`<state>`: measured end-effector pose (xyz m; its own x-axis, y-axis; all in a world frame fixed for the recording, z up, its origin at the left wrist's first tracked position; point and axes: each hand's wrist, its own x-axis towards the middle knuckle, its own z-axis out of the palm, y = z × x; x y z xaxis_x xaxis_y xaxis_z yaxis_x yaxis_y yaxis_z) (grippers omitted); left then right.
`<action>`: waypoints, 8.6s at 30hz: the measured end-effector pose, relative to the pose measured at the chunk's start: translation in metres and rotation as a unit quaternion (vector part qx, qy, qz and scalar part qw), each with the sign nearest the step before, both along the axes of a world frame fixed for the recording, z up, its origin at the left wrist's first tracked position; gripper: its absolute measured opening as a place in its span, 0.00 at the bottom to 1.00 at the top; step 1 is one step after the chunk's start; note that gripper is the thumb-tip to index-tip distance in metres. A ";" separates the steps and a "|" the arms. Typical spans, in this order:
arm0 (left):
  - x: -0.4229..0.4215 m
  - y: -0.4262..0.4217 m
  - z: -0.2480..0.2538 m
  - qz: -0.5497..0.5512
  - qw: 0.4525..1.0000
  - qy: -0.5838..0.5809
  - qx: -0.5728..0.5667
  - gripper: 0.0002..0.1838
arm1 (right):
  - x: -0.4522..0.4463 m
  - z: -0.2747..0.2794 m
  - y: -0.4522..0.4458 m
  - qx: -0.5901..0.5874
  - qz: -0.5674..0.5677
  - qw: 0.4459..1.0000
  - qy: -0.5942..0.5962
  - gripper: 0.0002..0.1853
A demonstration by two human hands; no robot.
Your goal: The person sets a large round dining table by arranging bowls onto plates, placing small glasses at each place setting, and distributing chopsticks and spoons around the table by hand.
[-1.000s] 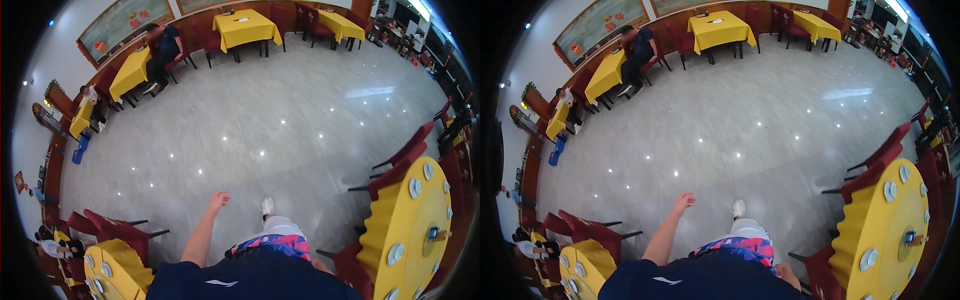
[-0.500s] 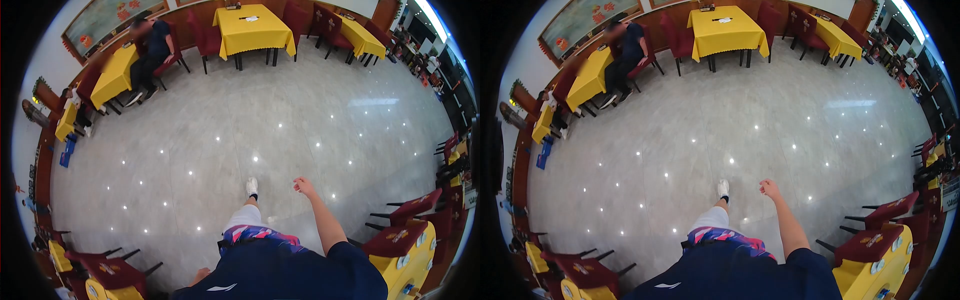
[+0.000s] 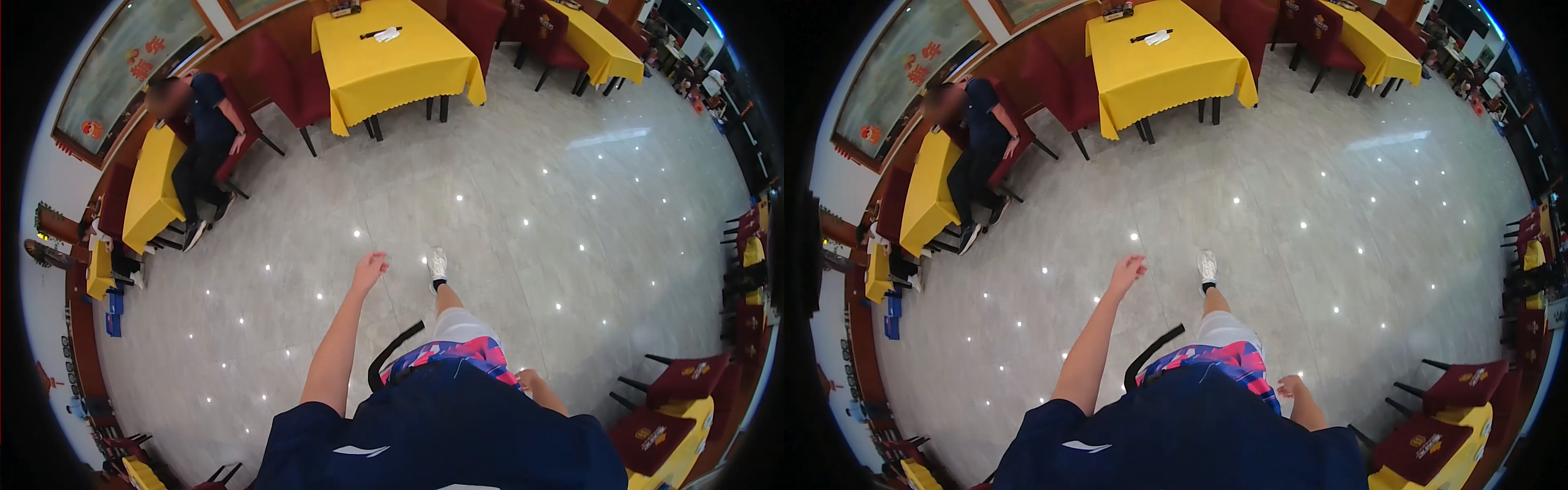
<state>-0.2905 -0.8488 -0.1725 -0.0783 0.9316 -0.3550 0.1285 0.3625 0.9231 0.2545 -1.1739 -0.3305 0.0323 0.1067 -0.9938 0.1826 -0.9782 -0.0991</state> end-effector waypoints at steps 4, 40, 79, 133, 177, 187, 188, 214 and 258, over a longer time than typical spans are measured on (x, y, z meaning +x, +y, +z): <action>0.010 0.114 0.013 -0.007 1.000 -0.029 0.006 0.15 | 0.001 -0.053 0.128 0.031 0.115 0.992 -0.028 0.15; -0.029 1.054 0.017 -0.068 0.864 0.431 0.251 0.36 | -0.401 0.140 1.313 0.422 -0.239 0.872 0.061 0.23; 0.035 1.128 -0.019 -0.152 0.986 0.019 -0.062 0.15 | -0.405 0.126 1.428 0.533 -0.237 0.812 0.000 0.16; -0.037 0.856 0.055 0.133 0.900 -0.342 -0.237 0.05 | -0.392 0.149 1.440 0.324 -0.108 0.906 0.251 0.17; 0.204 0.750 0.155 -0.773 0.309 -0.058 -0.551 0.18 | -0.517 0.325 0.742 0.658 -0.692 -0.282 -0.098 0.15; 0.491 0.376 0.179 -0.813 0.186 0.034 -0.550 0.16 | -0.341 0.349 0.475 0.578 -0.708 -0.356 -0.194 0.14; 0.511 0.336 0.188 -0.826 0.161 0.036 -0.539 0.16 | -0.332 0.358 0.447 0.564 -0.716 -0.332 -0.241 0.14; 0.947 -0.532 0.119 -0.804 0.407 -0.006 -0.434 0.06 | 0.365 0.416 -0.433 0.223 -0.433 0.523 -0.700 0.11; 1.122 -0.822 -0.031 -0.798 0.477 0.080 -0.359 0.16 | 0.510 0.147 -0.652 0.209 -0.773 0.559 -0.214 0.16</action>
